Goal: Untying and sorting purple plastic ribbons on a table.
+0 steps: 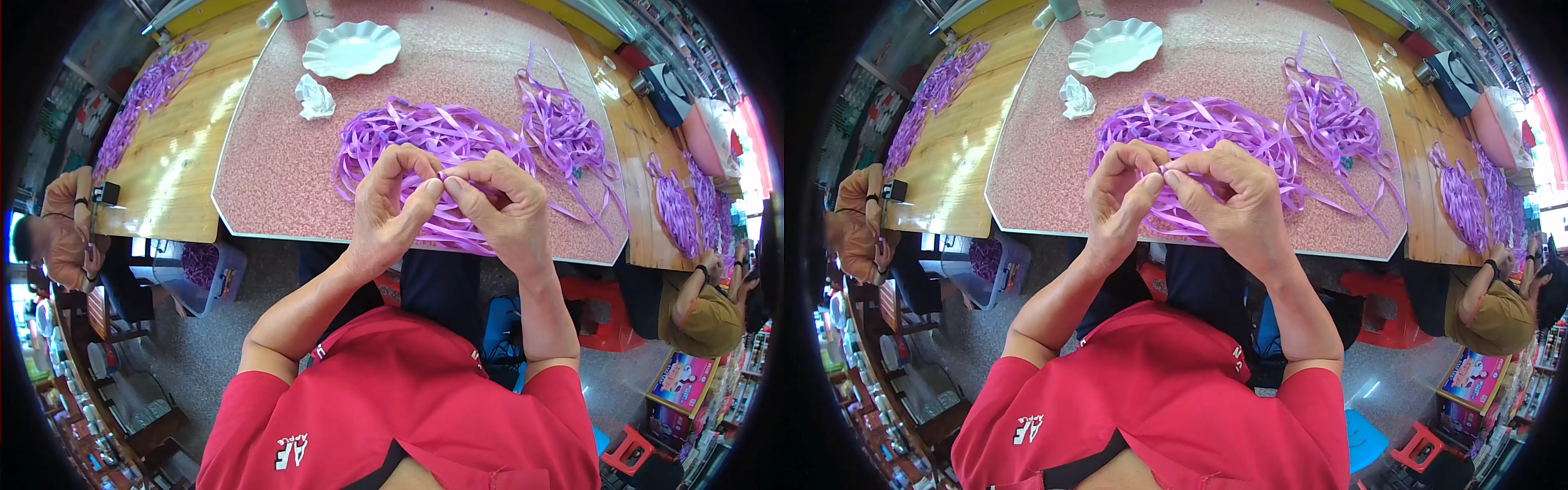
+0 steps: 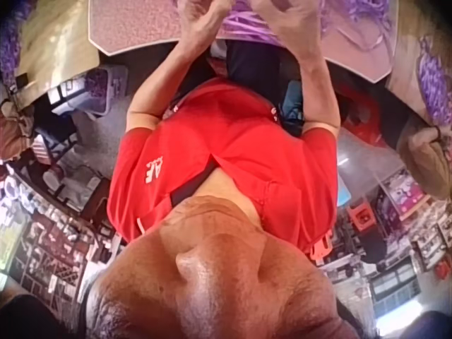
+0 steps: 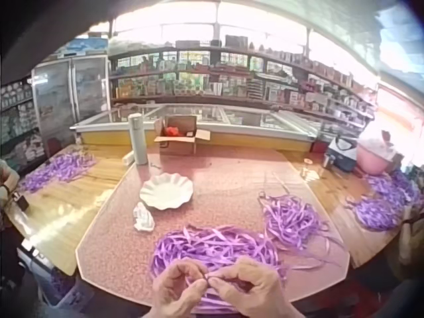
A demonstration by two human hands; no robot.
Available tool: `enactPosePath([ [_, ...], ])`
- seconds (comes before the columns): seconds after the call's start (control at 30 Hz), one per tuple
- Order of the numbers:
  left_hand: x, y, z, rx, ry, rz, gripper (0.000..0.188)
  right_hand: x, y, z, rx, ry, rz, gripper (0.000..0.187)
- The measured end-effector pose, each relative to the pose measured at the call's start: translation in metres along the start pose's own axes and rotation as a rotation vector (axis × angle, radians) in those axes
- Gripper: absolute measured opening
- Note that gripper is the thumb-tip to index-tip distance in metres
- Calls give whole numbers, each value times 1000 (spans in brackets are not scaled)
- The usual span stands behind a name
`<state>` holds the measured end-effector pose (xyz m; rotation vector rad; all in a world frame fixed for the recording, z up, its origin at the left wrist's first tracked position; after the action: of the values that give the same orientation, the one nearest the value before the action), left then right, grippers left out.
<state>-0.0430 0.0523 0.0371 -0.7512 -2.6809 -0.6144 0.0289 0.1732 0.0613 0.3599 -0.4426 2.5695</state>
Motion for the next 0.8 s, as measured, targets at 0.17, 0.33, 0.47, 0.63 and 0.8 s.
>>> enactPosePath([
  [0.17,0,0,-1,37,27,25,9,1,-1,10,99,4,16,9],
  [0.33,-2,1,3,53,-6,26,8,0,-3,14,28,-10,-9,12],
  [0.47,-2,0,4,31,-31,25,9,-1,-2,17,-46,-75,-21,13],
  [0.63,-3,-3,11,-42,-115,29,9,1,0,20,-83,-107,4,14],
  [0.8,-3,3,18,-168,-243,57,11,0,-5,19,-123,-100,53,16],
])
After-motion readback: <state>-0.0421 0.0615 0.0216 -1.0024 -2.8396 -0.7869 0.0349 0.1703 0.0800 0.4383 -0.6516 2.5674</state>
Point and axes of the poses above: each hand's wrist, its own x-axis towards the middle knuckle, its own y-axis out of the palm, z = x × y, the point moved 9 cm from there along x, towards the middle knuckle, and after that the axes turned 10 degrees about -z, right-handed, at the moved point
